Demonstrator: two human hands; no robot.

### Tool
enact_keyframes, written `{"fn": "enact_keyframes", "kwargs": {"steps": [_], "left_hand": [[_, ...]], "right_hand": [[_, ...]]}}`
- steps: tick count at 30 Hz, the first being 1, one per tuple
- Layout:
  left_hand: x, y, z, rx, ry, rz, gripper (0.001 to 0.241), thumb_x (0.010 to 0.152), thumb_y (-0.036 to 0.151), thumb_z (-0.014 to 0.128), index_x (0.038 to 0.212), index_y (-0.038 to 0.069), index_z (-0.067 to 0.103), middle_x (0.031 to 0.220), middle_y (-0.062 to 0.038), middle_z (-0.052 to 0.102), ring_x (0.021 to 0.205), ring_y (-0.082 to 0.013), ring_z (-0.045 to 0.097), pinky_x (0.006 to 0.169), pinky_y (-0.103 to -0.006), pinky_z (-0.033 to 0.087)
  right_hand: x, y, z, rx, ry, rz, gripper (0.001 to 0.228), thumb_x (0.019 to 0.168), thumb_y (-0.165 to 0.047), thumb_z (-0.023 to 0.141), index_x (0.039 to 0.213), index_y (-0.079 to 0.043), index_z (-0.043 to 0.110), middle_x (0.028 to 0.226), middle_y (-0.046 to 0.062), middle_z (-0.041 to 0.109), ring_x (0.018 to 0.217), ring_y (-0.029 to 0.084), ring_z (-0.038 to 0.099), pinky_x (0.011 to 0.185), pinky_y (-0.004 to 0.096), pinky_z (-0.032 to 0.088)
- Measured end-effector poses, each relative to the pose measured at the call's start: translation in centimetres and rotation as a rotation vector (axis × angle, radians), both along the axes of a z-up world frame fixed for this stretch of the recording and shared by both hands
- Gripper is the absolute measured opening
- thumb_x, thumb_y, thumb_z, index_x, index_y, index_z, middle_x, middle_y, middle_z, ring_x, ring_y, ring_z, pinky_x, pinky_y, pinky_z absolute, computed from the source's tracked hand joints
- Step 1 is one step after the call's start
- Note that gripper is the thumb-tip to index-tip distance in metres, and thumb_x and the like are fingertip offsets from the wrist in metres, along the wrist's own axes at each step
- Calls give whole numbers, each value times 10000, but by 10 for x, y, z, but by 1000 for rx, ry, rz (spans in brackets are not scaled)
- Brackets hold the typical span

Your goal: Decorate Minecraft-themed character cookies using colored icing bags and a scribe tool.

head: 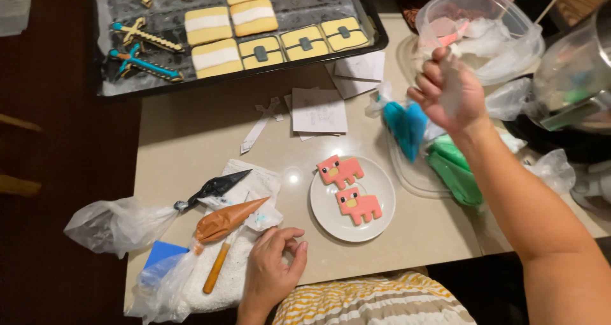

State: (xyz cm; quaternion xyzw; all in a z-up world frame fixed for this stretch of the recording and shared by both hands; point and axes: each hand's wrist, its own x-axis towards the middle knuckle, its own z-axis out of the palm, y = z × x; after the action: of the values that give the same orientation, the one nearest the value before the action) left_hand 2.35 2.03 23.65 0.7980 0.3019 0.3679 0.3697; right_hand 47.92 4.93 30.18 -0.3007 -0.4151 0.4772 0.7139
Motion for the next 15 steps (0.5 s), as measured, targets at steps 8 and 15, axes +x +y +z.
{"fn": "enact_keyframes", "kwargs": {"steps": [8, 15], "left_hand": [[1, 0, -2, 45, -10, 5, 227, 819, 68, 751, 1025, 66, 656, 680, -28, 632, 643, -196, 652, 653, -350, 511], [2, -1, 2, 7, -6, 10, 226, 818, 59, 750, 1025, 66, 660, 686, -31, 631, 630, -180, 654, 633, -333, 516]], "right_hand": [[-49, -18, 10, -54, 783, 501, 291, 1145, -335, 459, 1106, -83, 600, 711, -17, 366, 594, 127, 359, 673, 317, 335], [-61, -24, 19, -61, 660, 678, 524, 1035, -612, 540, 1099, -94, 597, 756, -4, 363, 659, 159, 360, 650, 348, 346]]}}
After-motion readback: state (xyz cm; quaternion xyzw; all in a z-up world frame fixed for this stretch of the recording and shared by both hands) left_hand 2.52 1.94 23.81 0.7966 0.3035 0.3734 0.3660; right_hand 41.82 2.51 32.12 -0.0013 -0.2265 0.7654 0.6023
